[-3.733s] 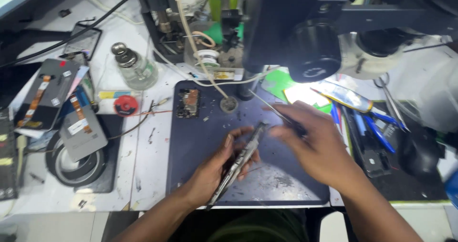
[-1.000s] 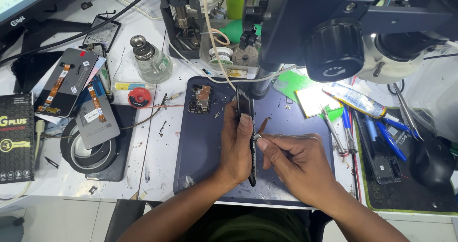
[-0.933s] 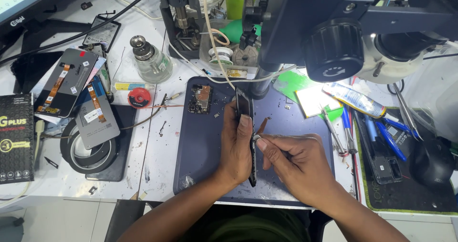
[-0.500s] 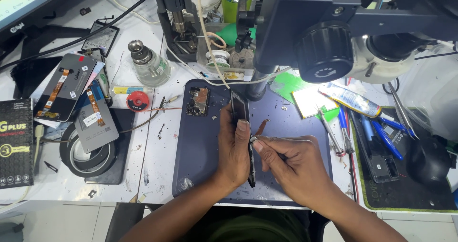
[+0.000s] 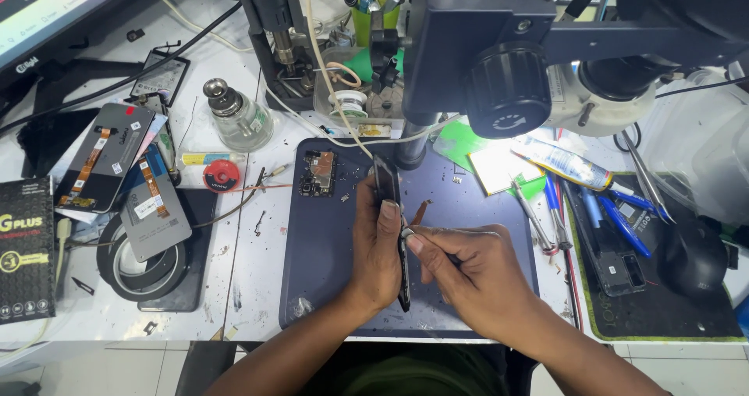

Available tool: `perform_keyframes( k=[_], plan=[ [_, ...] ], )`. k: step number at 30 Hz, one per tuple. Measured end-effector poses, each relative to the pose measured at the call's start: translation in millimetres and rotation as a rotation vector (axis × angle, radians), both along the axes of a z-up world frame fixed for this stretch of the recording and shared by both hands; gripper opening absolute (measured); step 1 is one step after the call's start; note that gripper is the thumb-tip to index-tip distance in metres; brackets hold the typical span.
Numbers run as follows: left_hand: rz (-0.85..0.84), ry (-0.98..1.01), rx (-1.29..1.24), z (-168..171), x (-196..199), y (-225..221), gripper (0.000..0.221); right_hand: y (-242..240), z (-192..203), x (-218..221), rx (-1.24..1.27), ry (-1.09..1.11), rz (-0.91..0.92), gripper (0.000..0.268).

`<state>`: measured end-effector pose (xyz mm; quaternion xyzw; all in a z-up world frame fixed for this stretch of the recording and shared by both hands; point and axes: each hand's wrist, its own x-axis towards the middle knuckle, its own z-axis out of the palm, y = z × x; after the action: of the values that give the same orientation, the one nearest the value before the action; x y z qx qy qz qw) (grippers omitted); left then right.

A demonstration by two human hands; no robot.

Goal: Applying adhesive to a mobile phone frame and assembling internal components during a repair process.

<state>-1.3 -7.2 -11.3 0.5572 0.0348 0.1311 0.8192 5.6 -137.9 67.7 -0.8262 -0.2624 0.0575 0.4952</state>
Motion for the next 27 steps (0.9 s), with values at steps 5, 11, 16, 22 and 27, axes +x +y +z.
perform_keyframes(
  k=[5,11,16,22,27],
  plan=[
    [-0.635,0.325,-0.633,-13.4,17.9,26.4,0.069,-36.1,22.1,2.4,0.046,0.015,-0.098,0.020],
    [-1.305,0.713,-1.248,-35.0,14.8,33.9,0.072,-36.7,2.9,22.1,-0.157,-0.278,-0.038,0.012],
    [-1.388,0.706,-1.191,-25.0,14.8,35.2,0.066,-29.5,-2.7,28.4,-0.100,-0.343,0.031,0.010],
    [-1.405,0.737,-1.137,-22.7,13.4,33.5,0.073,-27.7,-9.4,27.9,-0.101,-0.292,0.035,0.012],
    [-1.438,0.691,-1.172,-25.2,13.6,33.9,0.074,-27.0,-9.7,29.4,-0.099,-0.280,0.022,0.013]
  ],
)
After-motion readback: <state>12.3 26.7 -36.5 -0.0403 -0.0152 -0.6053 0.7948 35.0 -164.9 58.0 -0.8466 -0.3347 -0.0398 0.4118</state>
